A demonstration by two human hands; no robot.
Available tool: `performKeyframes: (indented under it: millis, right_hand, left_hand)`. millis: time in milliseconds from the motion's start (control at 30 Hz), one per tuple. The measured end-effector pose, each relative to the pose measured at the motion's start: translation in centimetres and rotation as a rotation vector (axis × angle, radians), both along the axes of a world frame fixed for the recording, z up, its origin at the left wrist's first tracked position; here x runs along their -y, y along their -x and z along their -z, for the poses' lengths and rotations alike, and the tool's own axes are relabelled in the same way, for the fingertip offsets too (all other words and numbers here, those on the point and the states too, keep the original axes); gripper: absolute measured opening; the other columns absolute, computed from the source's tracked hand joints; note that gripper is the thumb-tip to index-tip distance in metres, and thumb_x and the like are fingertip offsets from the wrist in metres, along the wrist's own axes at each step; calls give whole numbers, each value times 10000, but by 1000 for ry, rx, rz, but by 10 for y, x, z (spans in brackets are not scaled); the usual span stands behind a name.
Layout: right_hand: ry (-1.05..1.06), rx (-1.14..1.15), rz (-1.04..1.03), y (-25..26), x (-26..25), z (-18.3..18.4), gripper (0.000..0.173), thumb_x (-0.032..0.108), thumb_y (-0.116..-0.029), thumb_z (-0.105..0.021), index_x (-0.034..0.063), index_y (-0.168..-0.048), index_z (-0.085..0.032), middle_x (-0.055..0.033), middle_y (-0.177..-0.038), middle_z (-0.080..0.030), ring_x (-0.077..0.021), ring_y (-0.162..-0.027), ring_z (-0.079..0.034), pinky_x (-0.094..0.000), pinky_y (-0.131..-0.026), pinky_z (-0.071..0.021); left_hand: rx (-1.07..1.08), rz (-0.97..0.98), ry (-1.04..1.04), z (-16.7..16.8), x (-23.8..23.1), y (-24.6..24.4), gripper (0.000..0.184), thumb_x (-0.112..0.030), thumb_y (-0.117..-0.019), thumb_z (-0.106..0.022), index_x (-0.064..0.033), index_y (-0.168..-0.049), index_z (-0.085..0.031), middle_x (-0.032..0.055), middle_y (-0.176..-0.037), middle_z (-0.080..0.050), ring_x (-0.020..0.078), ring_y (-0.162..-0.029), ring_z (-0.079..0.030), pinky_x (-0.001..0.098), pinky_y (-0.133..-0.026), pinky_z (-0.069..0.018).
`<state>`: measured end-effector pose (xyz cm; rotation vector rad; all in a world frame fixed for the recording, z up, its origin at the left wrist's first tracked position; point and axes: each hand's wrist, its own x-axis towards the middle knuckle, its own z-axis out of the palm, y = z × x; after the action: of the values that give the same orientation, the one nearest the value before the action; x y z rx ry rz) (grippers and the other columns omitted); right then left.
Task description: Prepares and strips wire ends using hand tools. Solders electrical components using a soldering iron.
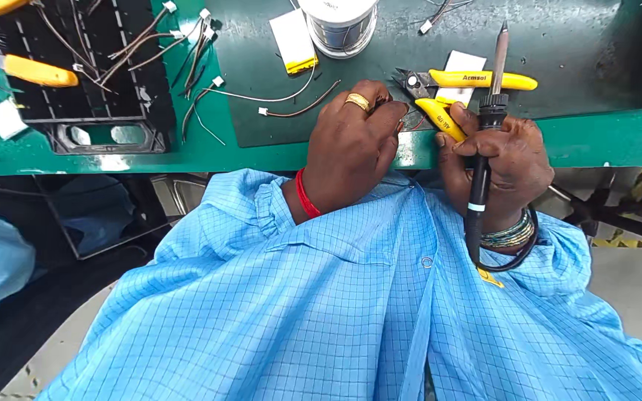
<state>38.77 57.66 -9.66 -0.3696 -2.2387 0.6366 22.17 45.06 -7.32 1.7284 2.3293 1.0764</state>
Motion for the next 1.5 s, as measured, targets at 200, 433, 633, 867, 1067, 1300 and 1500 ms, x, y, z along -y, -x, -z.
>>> performKeyframes:
  millis: [200,433,633,867,1067,1300,1500]
  right_hand:
    - [-45,1,15,1,-2,-7,126,27,-908,-723,7,-837,-622,-158,-863,-743,-242,-897,-712,-350,-876,-525]
    - [7,18,4,8,-7,-7,97,33,-913,-719,-7,-847,-660,-181,-909,-760,-275,-925,-725,-361,-865,-538]
    - [120,-77,13,5,-6,3,99,59,-944,-694,3,-886,-637,-181,-978,-763,-267,-984,-715,-354,-876,-537]
    - [137,-166,-3,4,-8,7,85,-2,-987,-596,8,-903,-593,-169,-952,-760,-249,-1007,-729,-373,-915,-543]
    - [144,-182,-3,4,-7,8,84,-22,-965,-609,-3,-885,-625,-159,-923,-749,-258,-989,-725,-381,-908,-560]
    - [121,-168,-23,1,-10,12,78,0,-970,-601,10,-893,-601,-118,-923,-736,-212,-1001,-712,-363,-908,-556]
    - [129,-165,-22,0,-11,15,93,-15,-964,-603,-2,-872,-593,-132,-904,-730,-220,-988,-722,-367,-894,-566]
  left_hand:
    - [16,-5,17,-1,-6,0,162,-113,-964,-625,-53,-996,-772,154,-965,-670,260,-854,-647,379,-740,-509]
    - [-4,6,18,0,-6,-1,187,-113,-962,-623,-87,-1036,-793,146,-954,-659,255,-848,-627,381,-736,-478]
    - [46,21,-5,0,-7,1,191,-117,-968,-628,-77,-1055,-793,146,-955,-649,233,-850,-619,358,-739,-478]
    - [96,111,-106,1,1,1,160,-93,-942,-626,-34,-996,-766,152,-968,-671,226,-886,-627,378,-762,-464]
    - [-120,69,-41,-1,-2,-5,161,-189,-951,-684,-64,-970,-784,131,-905,-702,260,-808,-643,380,-701,-462]
    - [-352,8,-98,2,-8,-16,153,-97,-949,-631,-48,-861,-746,125,-864,-726,257,-724,-654,356,-635,-478]
    - [-425,17,-82,-1,-7,-15,167,-11,-923,-616,-41,-933,-781,134,-947,-745,250,-748,-660,342,-634,-491]
